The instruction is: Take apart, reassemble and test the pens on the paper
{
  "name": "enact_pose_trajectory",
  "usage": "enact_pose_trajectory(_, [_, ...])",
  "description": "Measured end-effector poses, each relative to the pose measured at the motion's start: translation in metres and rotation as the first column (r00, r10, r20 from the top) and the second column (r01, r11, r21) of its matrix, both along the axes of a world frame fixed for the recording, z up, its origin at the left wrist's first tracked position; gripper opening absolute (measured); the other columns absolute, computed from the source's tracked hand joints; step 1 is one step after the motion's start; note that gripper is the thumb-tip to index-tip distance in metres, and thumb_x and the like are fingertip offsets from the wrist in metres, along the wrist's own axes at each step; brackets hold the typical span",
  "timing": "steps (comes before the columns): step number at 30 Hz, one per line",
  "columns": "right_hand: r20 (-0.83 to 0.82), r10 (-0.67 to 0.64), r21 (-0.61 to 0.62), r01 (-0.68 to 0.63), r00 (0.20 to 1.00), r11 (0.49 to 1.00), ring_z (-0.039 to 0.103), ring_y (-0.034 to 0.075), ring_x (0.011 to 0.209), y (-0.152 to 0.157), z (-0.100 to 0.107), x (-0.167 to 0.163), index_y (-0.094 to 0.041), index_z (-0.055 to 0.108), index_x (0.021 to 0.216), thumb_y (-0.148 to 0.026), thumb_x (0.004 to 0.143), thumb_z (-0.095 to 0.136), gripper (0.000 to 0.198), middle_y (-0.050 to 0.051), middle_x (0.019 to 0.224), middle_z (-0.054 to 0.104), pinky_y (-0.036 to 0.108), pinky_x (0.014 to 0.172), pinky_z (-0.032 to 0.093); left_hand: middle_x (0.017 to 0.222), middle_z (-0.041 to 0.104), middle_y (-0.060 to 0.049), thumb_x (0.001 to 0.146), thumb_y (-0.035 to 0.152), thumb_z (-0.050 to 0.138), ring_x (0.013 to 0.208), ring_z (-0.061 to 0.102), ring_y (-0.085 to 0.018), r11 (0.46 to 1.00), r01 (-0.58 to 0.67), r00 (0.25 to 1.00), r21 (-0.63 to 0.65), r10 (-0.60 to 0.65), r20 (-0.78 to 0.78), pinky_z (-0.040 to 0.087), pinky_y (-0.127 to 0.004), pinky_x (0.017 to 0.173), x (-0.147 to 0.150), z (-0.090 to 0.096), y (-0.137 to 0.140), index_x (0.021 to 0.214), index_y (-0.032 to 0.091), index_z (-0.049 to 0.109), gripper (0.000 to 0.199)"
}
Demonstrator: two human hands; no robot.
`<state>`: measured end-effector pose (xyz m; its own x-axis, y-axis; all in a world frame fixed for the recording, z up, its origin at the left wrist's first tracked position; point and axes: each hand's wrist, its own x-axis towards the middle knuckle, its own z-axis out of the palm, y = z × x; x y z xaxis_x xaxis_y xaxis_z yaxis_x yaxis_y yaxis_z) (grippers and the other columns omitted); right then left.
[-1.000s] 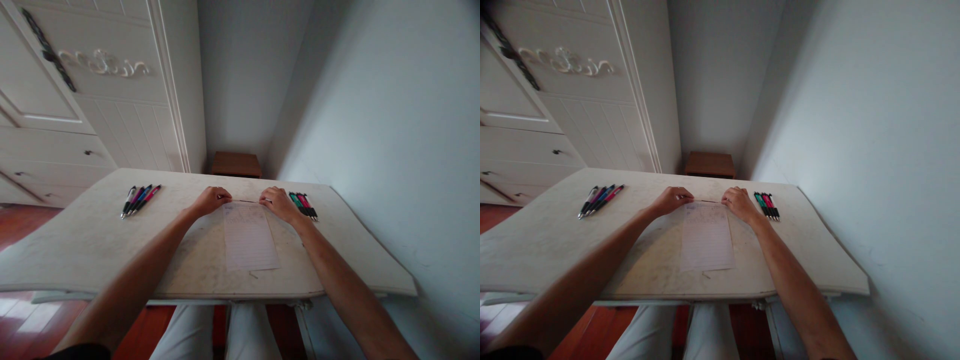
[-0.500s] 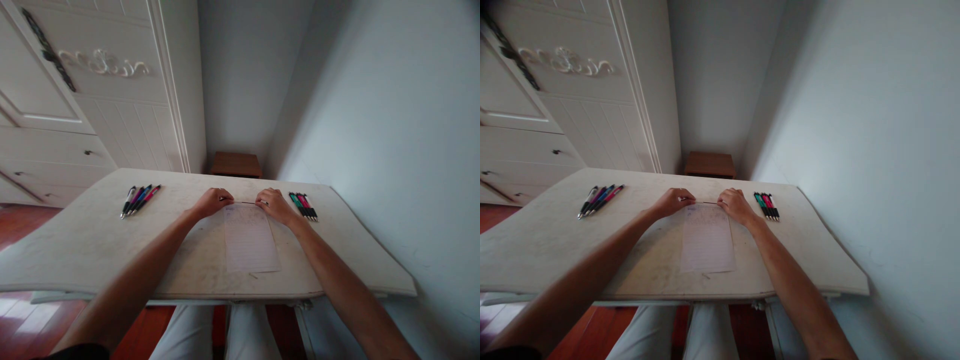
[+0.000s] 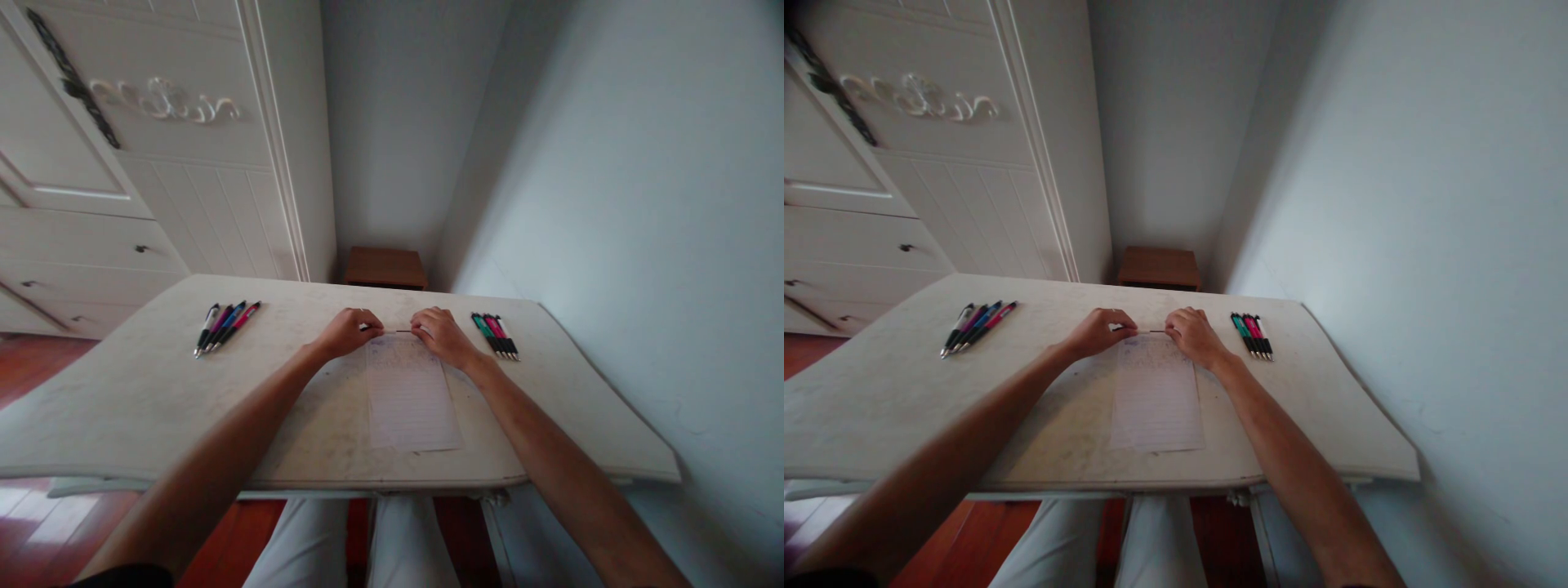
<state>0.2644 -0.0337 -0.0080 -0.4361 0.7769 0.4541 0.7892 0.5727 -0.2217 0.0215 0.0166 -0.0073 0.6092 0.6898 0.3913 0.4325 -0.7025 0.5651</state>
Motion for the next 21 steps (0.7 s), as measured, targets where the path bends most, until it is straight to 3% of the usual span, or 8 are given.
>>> enact_pose_trajectory(15, [-0.079, -0.001, 0.084, 0.007, 0.997, 0.996, 0.059, 0.022, 0.100, 0.000, 0.001, 0.003, -0.020, 0.067, 0.095, -0.035, 0.096, 0.049, 0.024, 0.007, 0.102, 0.070, 0.038, 0.088, 0.038, 0.084, 0.075, -0.003, 0.080, 0.029, 0.066, 0.077, 0.068, -0.017, 0.996, -0.030, 0.995, -0.089, 0.038, 0.089, 0.052, -0.026, 0.075, 0.000, 0.000, 0.003, 0.082, 0.019, 0.074, 0.013])
enact_pose_trajectory(21, [-0.212, -0.156, 0.137, 0.187, 0.965, 0.973, 0.059, 0.022, 0.102, 0.006, 0.011, 0.029, -0.019, 0.068, 0.096, -0.035, 0.098, 0.042, 0.031, 0.009, 0.102, 0.069, 0.038, 0.093, 0.041, 0.084, 0.075, -0.004, 0.081, 0.028, 0.066, 0.077, 0.067, -0.016, 0.996, -0.039, 0.994, -0.074, 0.047, 0.101, 0.052, -0.026, 0.073, -0.001, 0.001, 0.004, 0.083, 0.019, 0.074, 0.013])
